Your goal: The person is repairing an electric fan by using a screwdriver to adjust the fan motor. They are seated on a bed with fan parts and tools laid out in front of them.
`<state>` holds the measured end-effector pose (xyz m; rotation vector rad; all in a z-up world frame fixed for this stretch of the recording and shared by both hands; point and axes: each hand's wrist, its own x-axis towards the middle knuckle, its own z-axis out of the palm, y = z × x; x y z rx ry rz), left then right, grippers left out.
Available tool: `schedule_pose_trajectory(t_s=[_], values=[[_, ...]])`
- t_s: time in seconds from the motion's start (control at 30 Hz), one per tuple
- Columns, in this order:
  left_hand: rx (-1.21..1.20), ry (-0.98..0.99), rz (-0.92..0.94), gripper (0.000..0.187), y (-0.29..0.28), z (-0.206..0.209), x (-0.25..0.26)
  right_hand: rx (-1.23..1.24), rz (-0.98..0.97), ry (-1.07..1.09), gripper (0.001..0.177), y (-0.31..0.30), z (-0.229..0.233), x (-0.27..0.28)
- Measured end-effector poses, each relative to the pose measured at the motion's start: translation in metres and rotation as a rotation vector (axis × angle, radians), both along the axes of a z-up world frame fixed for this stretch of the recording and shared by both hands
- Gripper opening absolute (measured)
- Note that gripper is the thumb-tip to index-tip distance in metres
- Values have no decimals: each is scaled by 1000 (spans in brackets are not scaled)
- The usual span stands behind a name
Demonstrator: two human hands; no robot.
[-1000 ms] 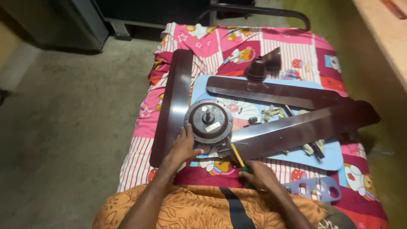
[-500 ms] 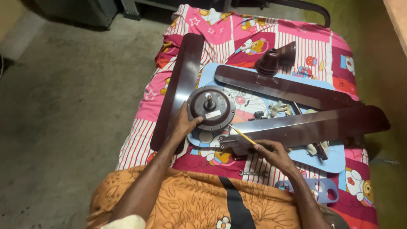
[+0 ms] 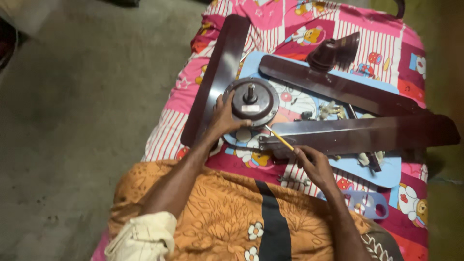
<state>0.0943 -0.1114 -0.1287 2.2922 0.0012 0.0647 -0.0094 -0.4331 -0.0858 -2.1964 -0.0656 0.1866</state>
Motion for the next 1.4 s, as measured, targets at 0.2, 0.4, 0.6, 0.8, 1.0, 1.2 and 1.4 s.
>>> schedule_pose_trajectory(t_s=[0.2,0.4,0.6,0.8,1.0,1.2,1.4], values=[[-132,-88,-45,107,4,-4,-3,-128,-6,-154,34,-4,-1,-18],[-187,-38,-141,88,6,-11,-8,-406,13,-37,40,-10,19,-27],[-265,-345,-213,62,-50,30,-37,-401,28,-46,40,-6,10,-30],[-592,-115,-339,57,-63,31,-115,-340,-42,-23,38,-2,-6,-35],[-621,96,-195,53,-15,23,-177,-366,-24,-158,40,-14,-24,-27],[-642,171,-110,49,-9,21,-209,-332,-5,-173,42,-22,-45,-31],[-635,184,-221,45,20,29,-187,-446,35,-147,43,-26,-54,-16]])
